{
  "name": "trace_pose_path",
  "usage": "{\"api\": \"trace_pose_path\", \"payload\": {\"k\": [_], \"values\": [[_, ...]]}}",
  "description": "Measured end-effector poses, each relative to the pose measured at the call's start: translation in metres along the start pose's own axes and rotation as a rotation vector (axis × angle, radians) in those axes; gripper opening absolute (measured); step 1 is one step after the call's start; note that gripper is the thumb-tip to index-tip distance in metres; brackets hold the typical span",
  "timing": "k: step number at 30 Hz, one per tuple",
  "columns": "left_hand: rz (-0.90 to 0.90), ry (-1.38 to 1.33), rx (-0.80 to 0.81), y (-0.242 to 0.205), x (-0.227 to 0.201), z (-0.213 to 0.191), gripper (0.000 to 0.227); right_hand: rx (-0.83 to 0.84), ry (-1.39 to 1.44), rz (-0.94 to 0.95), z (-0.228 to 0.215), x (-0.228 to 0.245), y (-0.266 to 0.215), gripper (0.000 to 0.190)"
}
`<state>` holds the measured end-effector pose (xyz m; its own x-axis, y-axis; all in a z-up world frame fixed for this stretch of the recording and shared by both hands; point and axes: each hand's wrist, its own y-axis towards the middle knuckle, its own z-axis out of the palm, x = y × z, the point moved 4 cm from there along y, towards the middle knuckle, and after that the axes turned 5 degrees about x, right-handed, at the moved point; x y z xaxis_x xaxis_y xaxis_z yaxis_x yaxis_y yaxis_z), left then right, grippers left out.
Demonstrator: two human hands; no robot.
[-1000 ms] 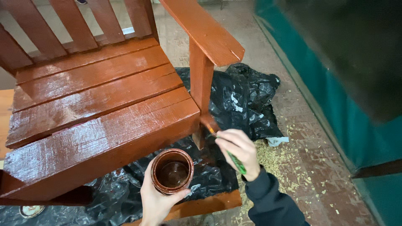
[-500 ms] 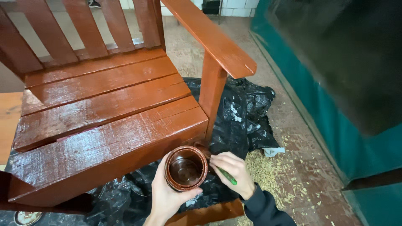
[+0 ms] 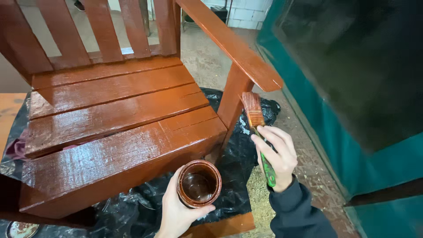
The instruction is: The person applies a dark brown wood stain to a wooden armchair using a paintbrush. They systematically cover the seat slats, armrests, and legs, dipping the brush into a container of stain as needed.
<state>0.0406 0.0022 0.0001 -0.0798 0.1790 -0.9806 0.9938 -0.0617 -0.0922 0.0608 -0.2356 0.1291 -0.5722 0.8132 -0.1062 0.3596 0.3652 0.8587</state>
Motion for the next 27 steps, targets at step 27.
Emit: {"api": "trace_pose_path", "payload": {"k": [27], "values": [[0.033,-0.129,0.12,0.01,-0.014,0.01,0.111,-0.017,0.053,0.013,-0.018,-0.004,0.039,0.013]]}}
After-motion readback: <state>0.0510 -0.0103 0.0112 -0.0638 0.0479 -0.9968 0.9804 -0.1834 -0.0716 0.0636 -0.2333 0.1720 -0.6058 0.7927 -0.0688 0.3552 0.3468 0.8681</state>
